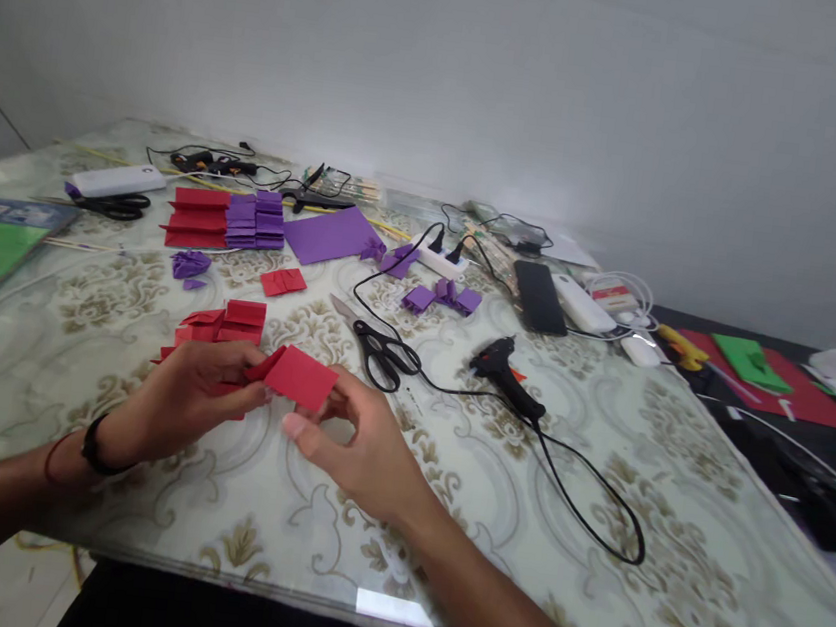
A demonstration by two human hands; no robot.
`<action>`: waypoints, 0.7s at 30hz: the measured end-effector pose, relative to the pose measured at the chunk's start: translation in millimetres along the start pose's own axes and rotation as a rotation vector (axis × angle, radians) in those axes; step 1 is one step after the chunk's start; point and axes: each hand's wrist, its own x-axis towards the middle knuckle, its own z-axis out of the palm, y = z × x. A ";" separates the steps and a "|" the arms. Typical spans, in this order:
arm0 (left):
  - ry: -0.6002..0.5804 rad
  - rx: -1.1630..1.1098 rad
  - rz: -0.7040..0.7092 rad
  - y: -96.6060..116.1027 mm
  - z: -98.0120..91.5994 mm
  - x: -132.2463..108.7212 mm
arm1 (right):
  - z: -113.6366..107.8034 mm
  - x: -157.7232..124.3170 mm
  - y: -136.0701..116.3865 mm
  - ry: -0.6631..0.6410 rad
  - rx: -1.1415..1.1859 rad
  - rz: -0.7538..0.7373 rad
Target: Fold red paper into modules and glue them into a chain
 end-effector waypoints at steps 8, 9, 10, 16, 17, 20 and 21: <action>-0.089 -0.045 -0.011 3.4 -0.6 1.0 | -2.1 3.6 -1.7 0.095 -0.143 0.048; -0.110 -0.040 -0.007 4.8 -0.6 0.7 | -2.2 3.6 -1.4 0.105 -0.167 0.044; -0.129 -0.025 -0.007 6.2 -0.7 0.4 | -2.1 3.6 -1.2 0.116 -0.188 0.035; -0.135 0.075 -0.031 6.9 -2.0 -0.5 | -1.1 3.0 -2.3 0.107 -0.383 -0.027; -0.138 0.055 -0.036 6.0 -2.4 -0.7 | -0.9 2.8 -2.5 0.095 -0.406 -0.030; -0.145 -0.029 -0.035 4.3 -3.2 -1.9 | -0.3 1.7 -2.7 0.073 -0.421 -0.047; -0.146 -0.056 -0.030 4.3 -3.2 -2.3 | -0.1 1.2 -2.8 0.072 -0.416 -0.059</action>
